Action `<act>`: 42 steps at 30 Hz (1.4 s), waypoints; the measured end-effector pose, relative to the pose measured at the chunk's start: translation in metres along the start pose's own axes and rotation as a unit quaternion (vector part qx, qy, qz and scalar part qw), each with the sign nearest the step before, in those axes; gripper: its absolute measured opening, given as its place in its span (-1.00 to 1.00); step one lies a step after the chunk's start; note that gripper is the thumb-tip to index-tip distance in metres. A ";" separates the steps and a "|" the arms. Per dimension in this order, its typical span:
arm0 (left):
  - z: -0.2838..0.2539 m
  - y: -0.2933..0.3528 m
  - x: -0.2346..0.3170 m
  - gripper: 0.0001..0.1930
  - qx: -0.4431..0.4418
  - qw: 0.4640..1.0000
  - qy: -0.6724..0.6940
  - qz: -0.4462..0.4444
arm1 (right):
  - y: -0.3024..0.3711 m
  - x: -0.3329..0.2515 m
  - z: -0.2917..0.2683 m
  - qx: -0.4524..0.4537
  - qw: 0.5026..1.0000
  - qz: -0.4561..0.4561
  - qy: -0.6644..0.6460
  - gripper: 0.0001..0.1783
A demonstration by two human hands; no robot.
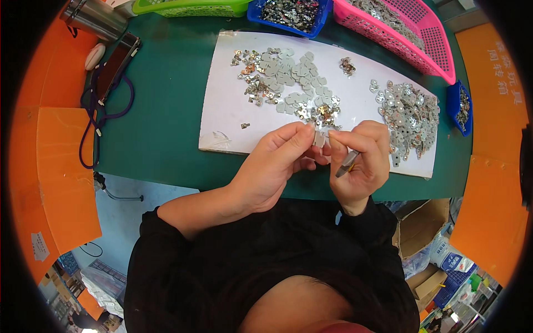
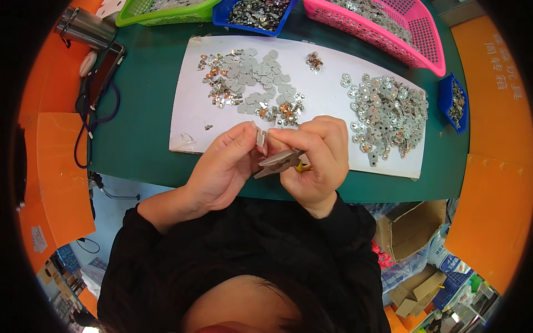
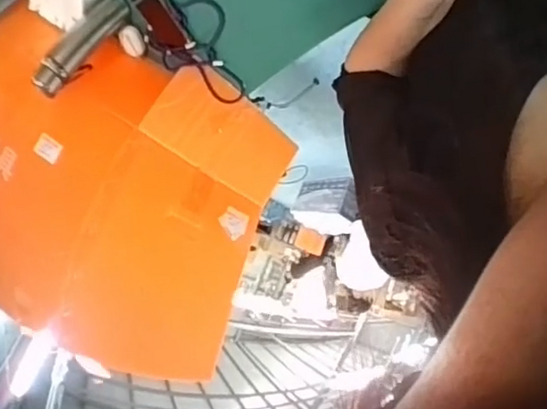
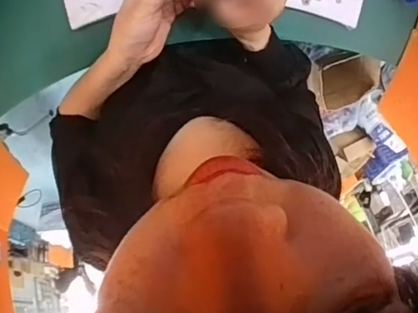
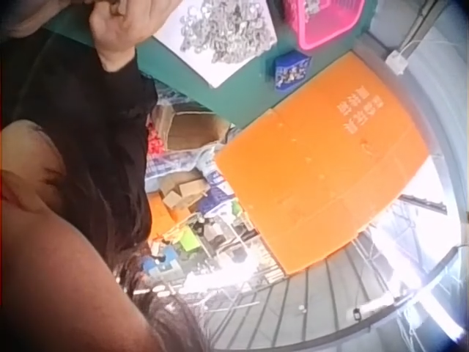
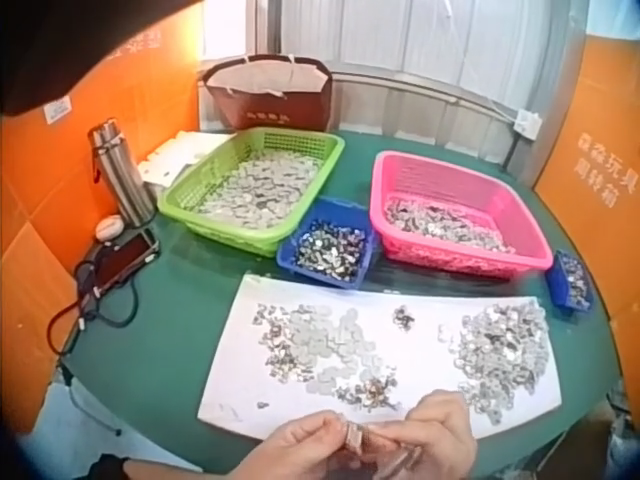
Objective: Manually assemble small metal components using pliers at a workstation.
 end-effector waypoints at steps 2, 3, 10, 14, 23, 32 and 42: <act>-0.002 0.000 -0.002 -0.71 0.002 1.000 0.002 0.002 | -0.004 0.000 -0.002 0.001 0.997 -0.064 0.045 -0.59; -0.003 0.000 -0.002 -0.71 0.002 1.000 0.003 0.004 | -0.003 0.000 -0.003 0.000 0.997 -0.064 0.044 -0.59; -0.005 0.000 -0.003 -0.71 0.014 1.000 -0.014 0.001 | 0.002 0.002 -0.002 -0.004 0.996 -0.077 0.035 -0.50; -0.006 0.001 -0.002 -0.72 -0.015 0.999 0.013 -0.025 | 0.002 -0.001 -0.002 0.012 0.997 -0.076 0.025 -0.61; -0.004 0.000 -0.004 -0.73 0.033 0.998 -0.039 0.032 | 0.007 -0.004 0.004 -0.034 0.999 -0.010 -0.014 -0.86; -0.004 0.003 -0.003 -0.82 0.087 0.942 -0.144 0.290 | 0.012 -0.024 0.012 -0.058 0.957 0.180 -0.221 -0.81; -0.015 0.004 0.005 -0.90 0.073 0.808 -0.359 0.462 | 0.005 -0.016 0.009 -0.036 0.973 0.129 -0.189 -0.74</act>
Point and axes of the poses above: each hand's wrist, its own y-axis away from the middle knuckle, its own z-axis out of the palm, x = y × z, the point moved 1 cm from there along -y, towards the middle knuckle, and after that the axes turned 4 degrees about x, right-handed, at the moved point
